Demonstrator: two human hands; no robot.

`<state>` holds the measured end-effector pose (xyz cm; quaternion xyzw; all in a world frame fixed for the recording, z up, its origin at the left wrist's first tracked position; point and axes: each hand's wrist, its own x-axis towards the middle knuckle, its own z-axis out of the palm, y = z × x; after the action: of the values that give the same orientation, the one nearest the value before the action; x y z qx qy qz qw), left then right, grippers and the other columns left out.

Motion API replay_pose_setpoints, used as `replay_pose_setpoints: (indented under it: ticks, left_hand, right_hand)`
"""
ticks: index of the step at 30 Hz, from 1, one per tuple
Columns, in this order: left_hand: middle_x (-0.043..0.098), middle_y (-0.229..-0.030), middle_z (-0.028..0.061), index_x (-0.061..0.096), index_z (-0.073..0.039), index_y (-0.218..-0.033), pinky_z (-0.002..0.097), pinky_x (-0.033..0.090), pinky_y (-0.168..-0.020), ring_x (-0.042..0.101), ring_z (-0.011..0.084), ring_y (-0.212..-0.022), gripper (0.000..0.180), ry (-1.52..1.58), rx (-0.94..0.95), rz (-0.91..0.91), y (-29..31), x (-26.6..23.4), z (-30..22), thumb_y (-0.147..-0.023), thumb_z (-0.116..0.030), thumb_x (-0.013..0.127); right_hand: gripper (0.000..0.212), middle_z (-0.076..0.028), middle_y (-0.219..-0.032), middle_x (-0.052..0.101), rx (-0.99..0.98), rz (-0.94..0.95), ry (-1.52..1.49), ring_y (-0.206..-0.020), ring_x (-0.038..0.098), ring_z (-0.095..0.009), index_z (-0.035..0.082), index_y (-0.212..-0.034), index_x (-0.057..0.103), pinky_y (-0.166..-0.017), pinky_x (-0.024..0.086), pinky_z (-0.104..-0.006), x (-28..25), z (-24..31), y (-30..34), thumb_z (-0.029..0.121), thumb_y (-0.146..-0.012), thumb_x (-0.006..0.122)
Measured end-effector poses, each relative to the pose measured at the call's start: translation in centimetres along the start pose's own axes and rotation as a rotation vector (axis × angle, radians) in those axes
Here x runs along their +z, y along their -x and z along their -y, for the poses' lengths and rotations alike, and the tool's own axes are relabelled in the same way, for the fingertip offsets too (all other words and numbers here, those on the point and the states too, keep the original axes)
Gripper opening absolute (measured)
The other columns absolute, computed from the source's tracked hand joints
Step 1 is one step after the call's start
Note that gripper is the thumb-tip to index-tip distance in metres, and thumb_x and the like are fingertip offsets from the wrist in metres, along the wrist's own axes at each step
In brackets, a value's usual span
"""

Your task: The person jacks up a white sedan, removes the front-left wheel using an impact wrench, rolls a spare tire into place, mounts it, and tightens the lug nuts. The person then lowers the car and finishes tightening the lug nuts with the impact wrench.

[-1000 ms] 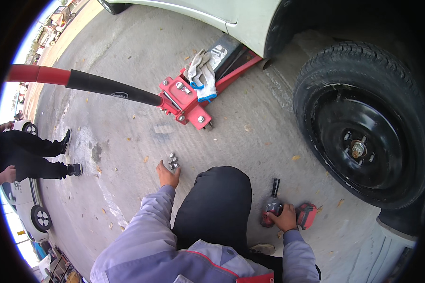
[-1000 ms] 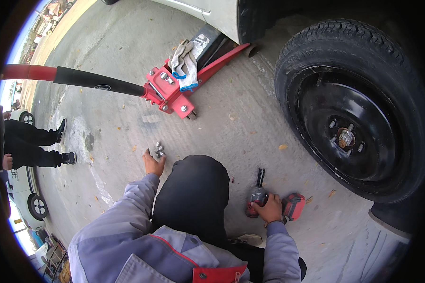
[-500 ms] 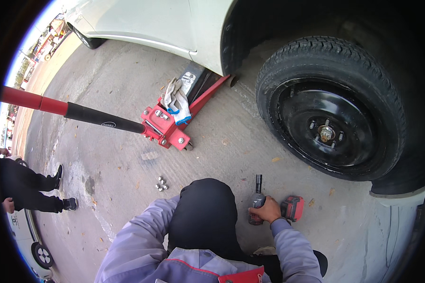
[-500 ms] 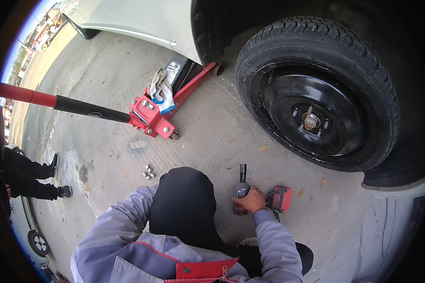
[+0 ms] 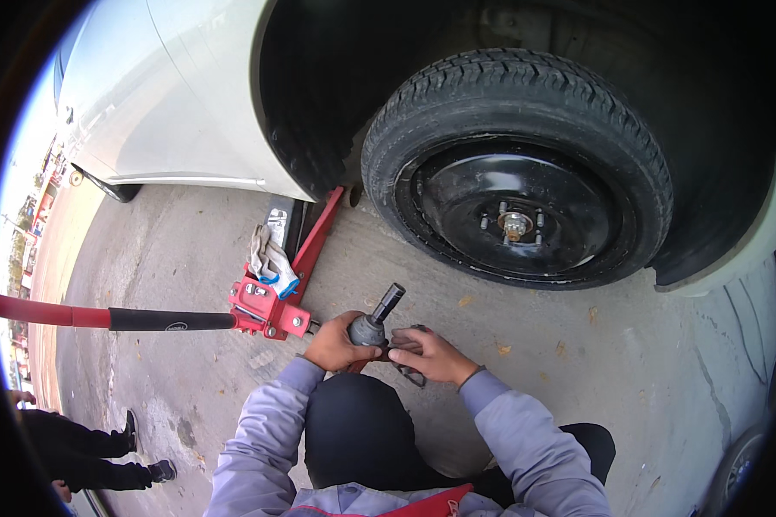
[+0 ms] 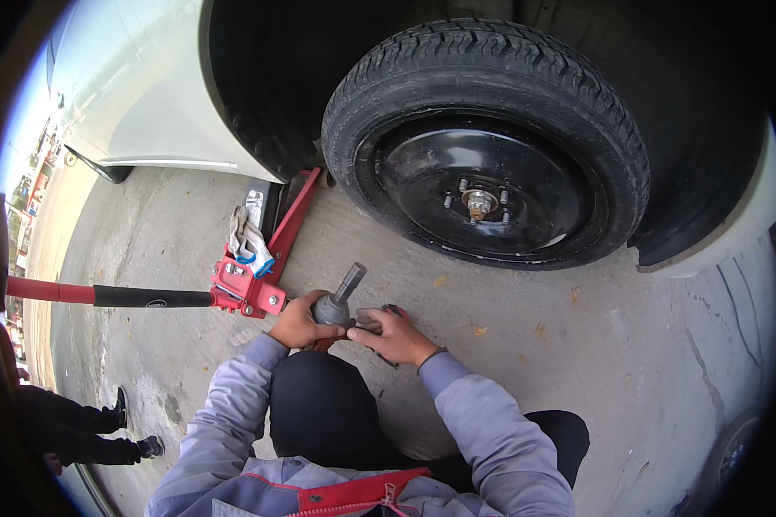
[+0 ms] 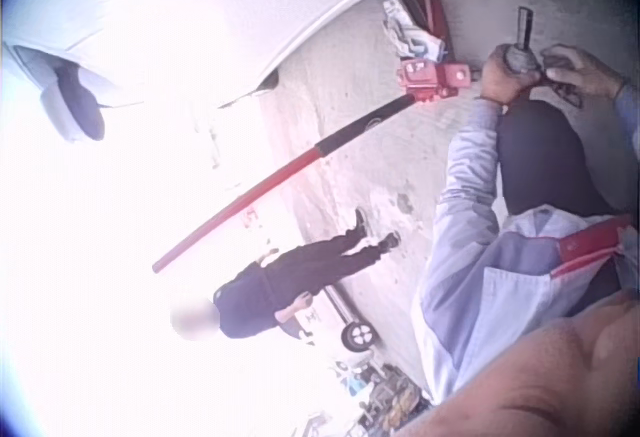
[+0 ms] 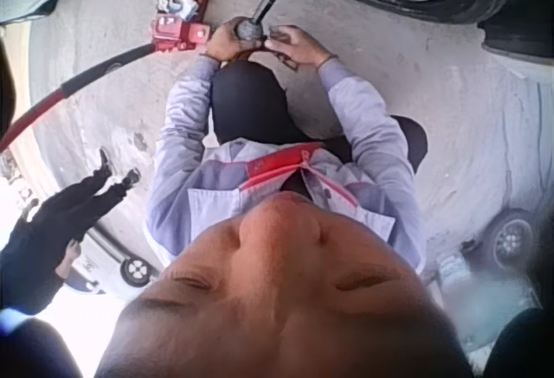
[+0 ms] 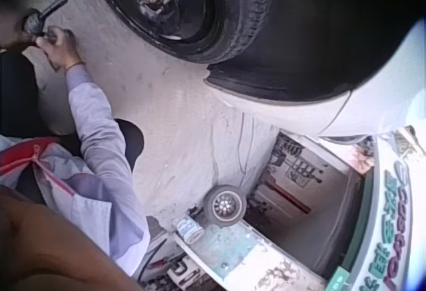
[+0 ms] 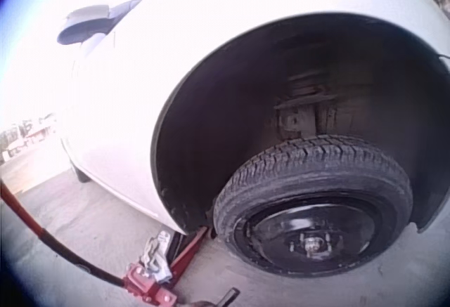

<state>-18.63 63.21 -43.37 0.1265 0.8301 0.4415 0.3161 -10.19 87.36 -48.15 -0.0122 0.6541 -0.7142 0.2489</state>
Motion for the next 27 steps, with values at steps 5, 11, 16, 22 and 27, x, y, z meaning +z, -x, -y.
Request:
replay_pose_setpoints:
  ticks: [5, 11, 16, 22, 27]
  left_hand:
    - [0.074, -0.102, 0.0177, 0.062, 0.008, -0.123, 0.0379, 0.057, -0.088, 0.073, 0.0263, -0.094, 0.073, -0.224, -0.069, -0.234, 4.4, -4.0, -0.7, -0.067, -0.028, 0.093]
    - [0.073, -0.102, 0.0234, 0.064, 0.008, -0.111, 0.0425, 0.057, -0.086, 0.073, 0.0351, -0.095, 0.069, -0.463, -0.314, -0.386, 6.3, -5.9, 2.0, -0.065, -0.035, 0.092]
    - [0.069, -0.112, 0.0305, 0.056, 0.01, -0.119, 0.0472, 0.055, -0.092, 0.069, 0.0429, -0.106, 0.087, -0.681, -0.439, -0.394, 5.9, -6.3, 5.5, -0.067, -0.052, 0.086]
    - [0.068, -0.117, 0.0327, 0.057, 0.012, -0.119, 0.0468, 0.054, -0.095, 0.068, 0.0427, -0.112, 0.093, -0.839, -0.572, -0.175, 6.0, -8.6, 3.7, -0.069, -0.062, 0.084]
    - [0.068, -0.124, 0.0265, 0.052, 0.009, -0.138, 0.0433, 0.053, -0.099, 0.067, 0.0367, -0.117, 0.071, -0.503, 0.095, -0.319, 2.6, -9.5, -8.2, -0.092, -0.041, 0.074]
  right_hand:
    - [0.077, -0.024, -0.124, 0.069, -0.047, -0.343, 0.415, -0.114, 0.068, -0.032, -0.008, -0.136, 0.056, -0.097, 0.053, -0.0379, -7.2, 0.4, 1.0, 0.05, -0.089, 0.075]
    - [0.04, -0.014, -0.1, 0.073, 0.265, -0.861, 0.177, -0.083, 0.069, -0.02, -0.002, -0.115, 0.068, -0.071, 0.054, -0.035, -18.2, -6.8, 3.5, 0.032, -0.093, 0.068]
    - [0.046, -0.009, -0.088, 0.068, 0.288, -1.293, -0.672, -0.067, 0.06, -0.02, 0.003, -0.12, 0.061, -0.057, 0.045, -0.0361, -24.1, -11.5, 7.8, 0.042, -0.096, 0.058]
    - [0.063, -0.009, -0.1, 0.065, -0.073, -1.558, -0.92, -0.083, 0.058, -0.019, 0.004, -0.13, 0.057, -0.071, 0.045, -0.0374, -29.6, -7.8, 11.0, 0.057, -0.096, 0.054]
    - [0.072, -0.008, -0.126, 0.064, -0.174, -1.494, -0.917, -0.106, 0.057, -0.019, 0.006, -0.143, 0.054, -0.092, 0.042, -0.0366, -30.0, -1.9, 12.5, 0.063, -0.099, 0.046]
